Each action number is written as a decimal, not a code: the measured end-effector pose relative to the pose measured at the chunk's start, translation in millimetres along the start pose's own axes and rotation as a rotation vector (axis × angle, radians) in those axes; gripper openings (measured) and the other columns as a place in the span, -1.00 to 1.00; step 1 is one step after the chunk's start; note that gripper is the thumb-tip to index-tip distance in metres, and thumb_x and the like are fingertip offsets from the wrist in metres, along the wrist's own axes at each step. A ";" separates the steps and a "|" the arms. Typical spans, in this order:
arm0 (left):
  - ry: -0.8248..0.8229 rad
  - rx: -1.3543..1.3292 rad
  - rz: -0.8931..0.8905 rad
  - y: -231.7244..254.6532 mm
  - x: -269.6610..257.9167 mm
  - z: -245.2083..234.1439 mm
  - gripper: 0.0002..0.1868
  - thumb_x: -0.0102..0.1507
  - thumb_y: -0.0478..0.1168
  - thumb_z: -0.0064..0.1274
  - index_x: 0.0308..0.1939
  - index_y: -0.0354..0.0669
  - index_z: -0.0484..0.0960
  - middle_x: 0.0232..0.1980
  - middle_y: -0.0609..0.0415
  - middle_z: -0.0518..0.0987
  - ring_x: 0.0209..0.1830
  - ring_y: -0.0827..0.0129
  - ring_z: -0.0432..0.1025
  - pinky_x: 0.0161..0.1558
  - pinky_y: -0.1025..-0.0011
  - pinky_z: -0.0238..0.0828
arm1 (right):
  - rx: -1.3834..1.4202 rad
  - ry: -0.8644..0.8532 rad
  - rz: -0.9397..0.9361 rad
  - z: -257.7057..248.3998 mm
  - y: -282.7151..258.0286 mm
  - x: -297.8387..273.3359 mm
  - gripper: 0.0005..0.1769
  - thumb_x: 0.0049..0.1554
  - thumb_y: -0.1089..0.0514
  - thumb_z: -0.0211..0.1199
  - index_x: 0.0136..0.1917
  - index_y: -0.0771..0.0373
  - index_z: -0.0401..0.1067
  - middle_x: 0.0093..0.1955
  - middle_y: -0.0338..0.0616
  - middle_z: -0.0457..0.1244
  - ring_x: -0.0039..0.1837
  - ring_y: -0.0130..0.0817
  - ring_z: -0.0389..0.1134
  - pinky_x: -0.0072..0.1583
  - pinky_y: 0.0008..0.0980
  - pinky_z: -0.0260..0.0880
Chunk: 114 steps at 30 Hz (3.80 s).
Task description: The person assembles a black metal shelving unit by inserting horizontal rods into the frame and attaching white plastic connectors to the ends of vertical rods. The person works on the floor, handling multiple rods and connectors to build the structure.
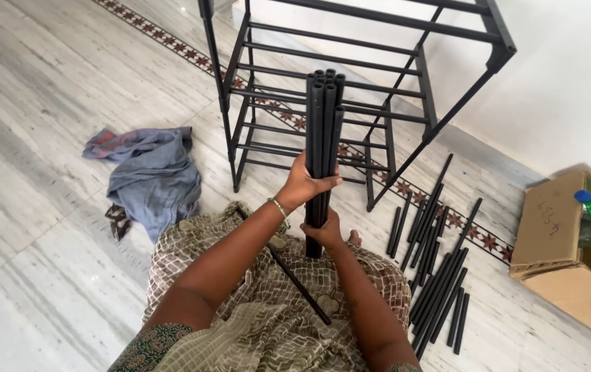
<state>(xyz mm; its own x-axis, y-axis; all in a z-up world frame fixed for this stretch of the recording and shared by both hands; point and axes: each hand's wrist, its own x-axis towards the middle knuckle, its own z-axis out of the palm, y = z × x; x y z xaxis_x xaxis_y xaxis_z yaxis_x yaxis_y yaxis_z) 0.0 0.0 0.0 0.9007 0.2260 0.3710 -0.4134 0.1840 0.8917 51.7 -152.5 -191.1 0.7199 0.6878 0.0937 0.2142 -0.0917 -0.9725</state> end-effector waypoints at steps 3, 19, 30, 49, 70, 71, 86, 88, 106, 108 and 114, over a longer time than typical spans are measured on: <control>0.015 0.106 -0.032 -26.1 -12.6 10.3 -0.50 0.17 -0.34 0.41 0.11 -0.28 0.50 -0.15 0.12 0.63 -0.09 0.44 0.58 0.03 0.34 0.64 | 0.085 0.056 -0.027 1.5 17.7 -4.3 -0.48 -0.10 0.16 0.58 0.07 0.33 0.45 -0.11 -0.05 0.39 -0.05 -0.18 0.47 0.04 -0.13 0.50; 0.178 0.381 0.010 -75.6 -27.4 -4.0 -0.49 0.16 -0.39 0.27 0.19 -0.34 0.53 -0.20 0.13 0.64 -0.24 0.55 0.48 -0.15 0.51 0.48 | 0.795 0.252 -0.280 -68.6 -42.1 -0.4 0.22 0.16 -0.46 0.29 0.72 0.14 -0.27 0.40 0.07 0.22 0.42 -0.03 0.28 0.43 0.03 0.31; 0.348 0.299 -0.088 -113.2 -47.3 -36.8 -0.77 0.20 -0.47 0.29 -0.13 -0.33 0.58 -0.24 0.08 0.65 -0.29 0.45 0.56 -0.22 0.43 0.57 | 0.920 0.211 -0.197 -68.5 -44.2 -3.0 0.08 0.21 -0.42 0.24 0.69 0.19 -0.10 0.27 0.08 0.30 0.27 -0.13 0.38 0.30 -0.08 0.44; 0.725 -0.889 0.172 42.5 -29.2 -79.7 -0.59 -0.01 -0.53 0.00 -0.09 -0.24 0.43 -0.35 -0.05 0.52 -0.35 0.11 0.48 -0.09 0.21 0.54 | 1.205 0.282 0.185 -83.3 55.7 16.9 -0.52 0.27 -0.20 0.19 0.16 0.25 0.45 -0.02 0.04 0.40 0.01 -0.12 0.46 0.13 -0.15 0.54; 0.470 -0.912 -0.016 -5.0 -194.5 -208.0 -0.87 0.36 -0.43 0.02 -0.03 -0.20 0.53 -0.22 0.08 0.58 -0.18 0.40 0.50 0.05 0.41 0.44 | 0.056 0.853 0.431 -211.7 36.4 -195.0 -0.77 0.24 0.14 0.30 0.06 0.37 0.52 -0.23 -0.15 0.36 -0.25 -0.47 0.36 -0.22 -0.43 0.34; 0.529 -0.863 -0.024 -19.2 -207.8 -209.7 -0.86 0.34 -0.44 0.02 -0.03 -0.21 0.54 -0.22 0.06 0.59 -0.19 0.35 0.51 0.07 0.38 0.44 | 0.012 0.893 0.528 -215.0 49.0 -220.0 -0.80 0.24 0.16 0.29 0.03 0.35 0.53 -0.26 -0.11 0.34 -0.29 -0.44 0.32 -0.25 -0.40 0.31; 0.584 -0.759 -0.315 -78.1 -232.5 -232.6 -0.74 0.25 -0.47 0.08 -0.02 -0.18 0.48 -0.16 0.06 0.56 -0.15 0.31 0.44 0.14 0.28 0.37 | -0.906 0.414 0.890 -199.5 108.7 -146.3 -0.62 0.20 -0.09 0.26 -0.04 0.29 0.58 -0.01 0.08 0.38 -0.02 0.04 0.41 -0.01 0.05 0.45; 0.591 -0.741 -0.317 -76.7 -233.7 -234.5 -0.74 0.27 -0.47 0.08 -0.01 -0.18 0.48 -0.15 0.07 0.56 -0.15 0.31 0.44 0.15 0.29 0.37 | -0.914 0.369 0.935 -206.4 108.6 -135.2 -0.58 0.13 -0.13 0.31 -0.06 0.30 0.57 -0.06 0.09 0.39 -0.02 0.03 0.41 0.01 0.05 0.45; 0.609 -0.762 -0.381 -85.1 -237.7 -255.4 -0.77 0.32 -0.46 0.03 0.03 -0.17 0.50 -0.16 0.09 0.54 -0.17 0.35 0.45 0.11 0.36 0.40 | -0.356 0.987 0.884 -91.5 51.4 -463.8 -0.68 0.21 -0.02 0.27 -0.13 0.26 0.33 -0.30 -0.16 0.23 -0.24 -0.40 0.22 -0.18 -0.38 0.28; 0.599 -0.754 -0.377 -83.8 -232.3 -255.9 -0.77 0.33 -0.46 0.03 0.04 -0.16 0.50 -0.14 0.09 0.55 -0.16 0.36 0.45 0.11 0.37 0.40 | -0.456 0.807 1.126 -60.0 30.8 -477.4 -0.50 0.12 -0.19 0.40 -0.14 0.25 0.30 -0.30 -0.15 0.25 -0.25 -0.32 0.27 -0.18 -0.31 0.34; 0.602 -0.790 -0.351 -87.1 -241.7 -253.6 -0.77 0.34 -0.46 0.04 0.05 -0.15 0.49 -0.16 0.10 0.53 -0.15 0.36 0.45 0.12 0.37 0.40 | -0.788 0.642 1.049 -48.1 15.7 -487.4 -0.53 -0.02 -0.05 0.47 -0.10 0.27 0.30 -0.21 -0.03 0.24 -0.20 -0.10 0.33 -0.15 -0.12 0.37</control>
<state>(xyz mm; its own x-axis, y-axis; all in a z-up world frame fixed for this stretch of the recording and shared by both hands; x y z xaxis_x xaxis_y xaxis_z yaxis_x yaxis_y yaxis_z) -215.5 172.0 -233.1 0.8615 0.4368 -0.2588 -0.3063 0.8537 0.4213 -264.0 -523.8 -241.8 0.8893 -0.3554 -0.2877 -0.4370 -0.8459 -0.3058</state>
